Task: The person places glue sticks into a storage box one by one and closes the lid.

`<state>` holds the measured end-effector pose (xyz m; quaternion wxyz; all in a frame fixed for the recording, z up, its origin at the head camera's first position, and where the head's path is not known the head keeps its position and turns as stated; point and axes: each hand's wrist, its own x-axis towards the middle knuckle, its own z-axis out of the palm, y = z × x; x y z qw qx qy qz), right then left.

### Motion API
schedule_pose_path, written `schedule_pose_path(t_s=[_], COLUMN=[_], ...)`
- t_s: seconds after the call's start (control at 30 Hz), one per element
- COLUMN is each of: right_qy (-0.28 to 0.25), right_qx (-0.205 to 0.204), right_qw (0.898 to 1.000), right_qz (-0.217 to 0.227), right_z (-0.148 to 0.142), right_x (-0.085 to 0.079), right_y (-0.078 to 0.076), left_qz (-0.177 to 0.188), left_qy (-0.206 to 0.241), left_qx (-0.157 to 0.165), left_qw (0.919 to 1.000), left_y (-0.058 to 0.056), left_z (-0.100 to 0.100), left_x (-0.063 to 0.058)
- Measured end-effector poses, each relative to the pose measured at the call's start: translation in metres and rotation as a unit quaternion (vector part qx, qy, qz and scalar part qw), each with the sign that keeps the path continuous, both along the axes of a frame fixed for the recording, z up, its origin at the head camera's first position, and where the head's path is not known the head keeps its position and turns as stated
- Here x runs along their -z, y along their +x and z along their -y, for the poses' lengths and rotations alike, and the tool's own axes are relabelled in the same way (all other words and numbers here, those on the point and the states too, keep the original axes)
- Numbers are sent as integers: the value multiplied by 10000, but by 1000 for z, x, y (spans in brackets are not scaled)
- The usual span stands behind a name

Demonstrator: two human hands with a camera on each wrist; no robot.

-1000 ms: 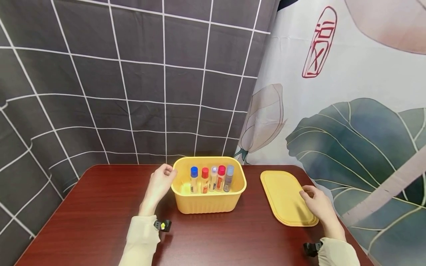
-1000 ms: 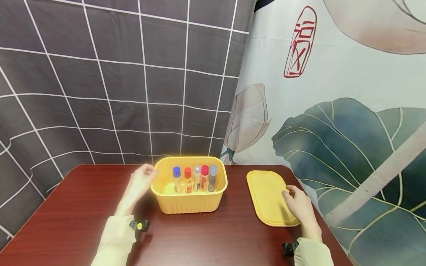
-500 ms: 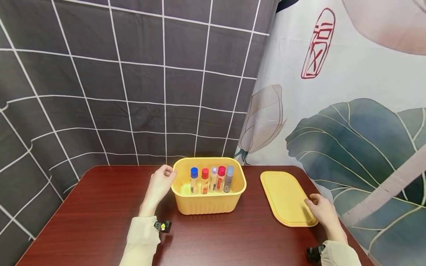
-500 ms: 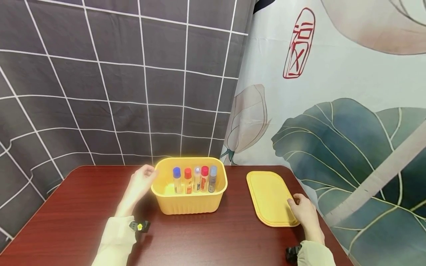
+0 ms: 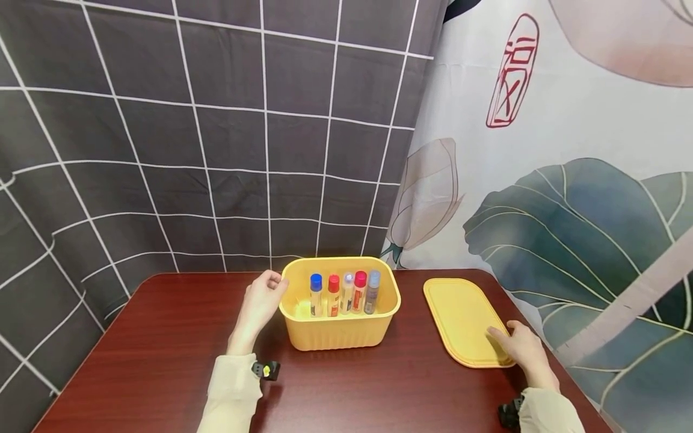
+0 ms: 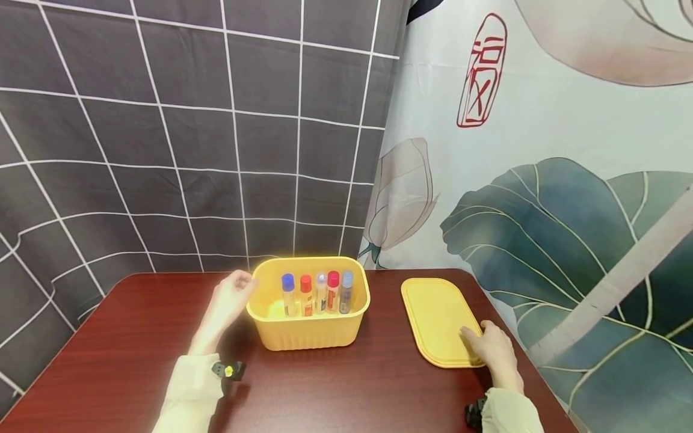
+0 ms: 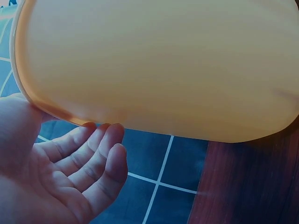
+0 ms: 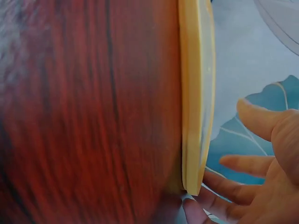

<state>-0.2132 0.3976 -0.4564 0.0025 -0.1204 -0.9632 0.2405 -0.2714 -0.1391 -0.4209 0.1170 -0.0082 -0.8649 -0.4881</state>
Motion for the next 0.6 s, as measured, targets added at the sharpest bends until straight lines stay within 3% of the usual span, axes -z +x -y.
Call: schedule_pose_path(t_s=[0.6], right_qy=[514], right_qx=[-58], right_qw=[9947], right_qz=[890], right_z=[-1], right_x=[2], right_y=[-23], left_qz=[-10], left_qy=[41], left_qx=[-27], left_qw=[10000], left_y=[0], left_z=[0], left_x=[0])
